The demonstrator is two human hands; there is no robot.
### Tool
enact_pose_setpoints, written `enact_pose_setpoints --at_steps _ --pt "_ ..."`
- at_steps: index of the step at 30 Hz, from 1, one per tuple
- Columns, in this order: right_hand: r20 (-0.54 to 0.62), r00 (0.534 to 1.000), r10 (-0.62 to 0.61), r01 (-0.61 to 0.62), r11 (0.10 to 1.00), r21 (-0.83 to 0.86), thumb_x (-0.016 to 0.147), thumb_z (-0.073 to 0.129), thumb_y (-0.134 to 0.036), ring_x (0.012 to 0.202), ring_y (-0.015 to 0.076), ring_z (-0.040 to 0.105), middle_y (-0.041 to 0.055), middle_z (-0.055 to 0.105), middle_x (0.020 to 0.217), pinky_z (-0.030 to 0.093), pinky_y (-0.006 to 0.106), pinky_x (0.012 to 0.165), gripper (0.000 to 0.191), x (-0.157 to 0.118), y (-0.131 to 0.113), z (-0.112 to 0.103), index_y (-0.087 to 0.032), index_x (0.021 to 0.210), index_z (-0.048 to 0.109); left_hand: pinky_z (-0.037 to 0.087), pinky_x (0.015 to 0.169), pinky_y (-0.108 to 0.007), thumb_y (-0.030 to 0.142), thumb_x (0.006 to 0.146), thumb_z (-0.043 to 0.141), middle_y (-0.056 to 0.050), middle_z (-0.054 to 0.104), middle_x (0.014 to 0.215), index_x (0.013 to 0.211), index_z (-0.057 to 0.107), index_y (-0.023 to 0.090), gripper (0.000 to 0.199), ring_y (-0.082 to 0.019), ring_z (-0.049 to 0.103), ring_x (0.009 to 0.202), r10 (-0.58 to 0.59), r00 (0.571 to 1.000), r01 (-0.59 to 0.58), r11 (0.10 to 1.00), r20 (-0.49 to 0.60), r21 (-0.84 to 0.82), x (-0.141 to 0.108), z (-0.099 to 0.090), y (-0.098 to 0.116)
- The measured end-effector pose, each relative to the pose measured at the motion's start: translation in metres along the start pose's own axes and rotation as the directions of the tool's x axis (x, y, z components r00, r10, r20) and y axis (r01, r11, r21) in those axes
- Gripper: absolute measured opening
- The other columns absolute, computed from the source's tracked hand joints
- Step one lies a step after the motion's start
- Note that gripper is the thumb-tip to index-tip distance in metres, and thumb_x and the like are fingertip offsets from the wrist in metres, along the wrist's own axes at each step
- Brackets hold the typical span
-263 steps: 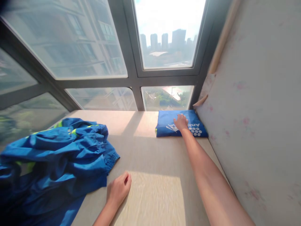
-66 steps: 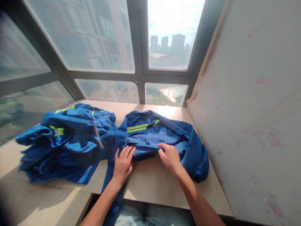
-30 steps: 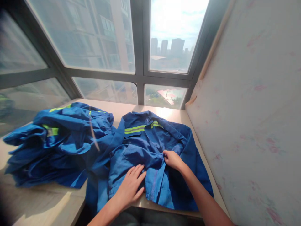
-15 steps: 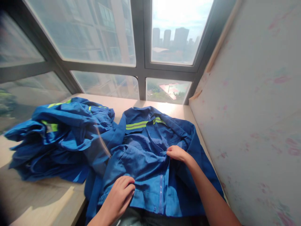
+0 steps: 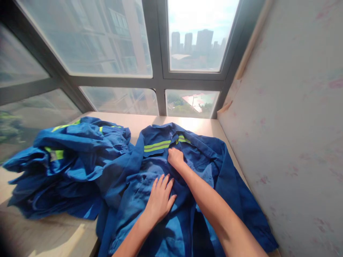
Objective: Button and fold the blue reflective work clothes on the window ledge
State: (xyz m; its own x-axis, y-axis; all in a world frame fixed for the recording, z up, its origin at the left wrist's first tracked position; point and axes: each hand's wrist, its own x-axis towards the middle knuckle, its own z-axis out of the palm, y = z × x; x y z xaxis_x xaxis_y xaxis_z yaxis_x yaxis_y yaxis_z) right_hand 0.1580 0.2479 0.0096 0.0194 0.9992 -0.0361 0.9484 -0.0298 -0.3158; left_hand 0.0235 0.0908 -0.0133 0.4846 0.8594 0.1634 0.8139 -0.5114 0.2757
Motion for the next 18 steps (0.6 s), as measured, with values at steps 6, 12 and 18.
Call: enact_pose_setpoints --at_steps 6,12,18 --pt "-0.161 0.977 0.138 -0.132 0.99 0.05 0.102 0.031 -0.024 0.116 0.0204 0.061 0.0091 0.065 0.128 0.046 0.028 0.093 0.04 0.014 0.082 -0.027 -0.02 0.124 0.064 0.036 0.116 -0.055 0.034 0.089 0.058 -0.011 0.036 0.16 0.149 0.045 0.023 0.062 -0.035 0.034 0.147 -0.007 0.996 -0.002 0.993 0.084 0.114 -0.014 0.015 -0.019" --pt "-0.136 0.966 0.219 -0.213 0.975 0.059 0.096 0.048 -0.027 0.097 0.0227 0.066 0.0093 0.07 0.108 0.048 0.028 0.078 0.026 0.01 0.124 -0.025 -0.02 0.109 0.069 0.04 0.114 -0.052 0.036 0.087 0.061 -0.013 0.043 0.156 0.143 0.054 0.021 0.058 -0.036 0.039 0.144 -0.009 0.98 0.002 0.999 0.197 0.036 -0.003 -0.009 -0.02" --pt "-0.214 0.975 -0.062 0.046 0.996 -0.08 0.102 0.037 -0.027 0.109 0.0216 0.061 0.0116 0.065 0.118 0.045 0.027 0.087 0.032 0.036 0.073 -0.032 -0.02 0.116 0.065 0.052 0.1 -0.043 0.034 0.096 0.049 -0.011 0.068 0.127 0.125 0.064 0.021 0.035 -0.028 0.063 0.117 -0.012 0.978 0.038 0.992 0.207 -0.123 0.062 -0.037 -0.024"
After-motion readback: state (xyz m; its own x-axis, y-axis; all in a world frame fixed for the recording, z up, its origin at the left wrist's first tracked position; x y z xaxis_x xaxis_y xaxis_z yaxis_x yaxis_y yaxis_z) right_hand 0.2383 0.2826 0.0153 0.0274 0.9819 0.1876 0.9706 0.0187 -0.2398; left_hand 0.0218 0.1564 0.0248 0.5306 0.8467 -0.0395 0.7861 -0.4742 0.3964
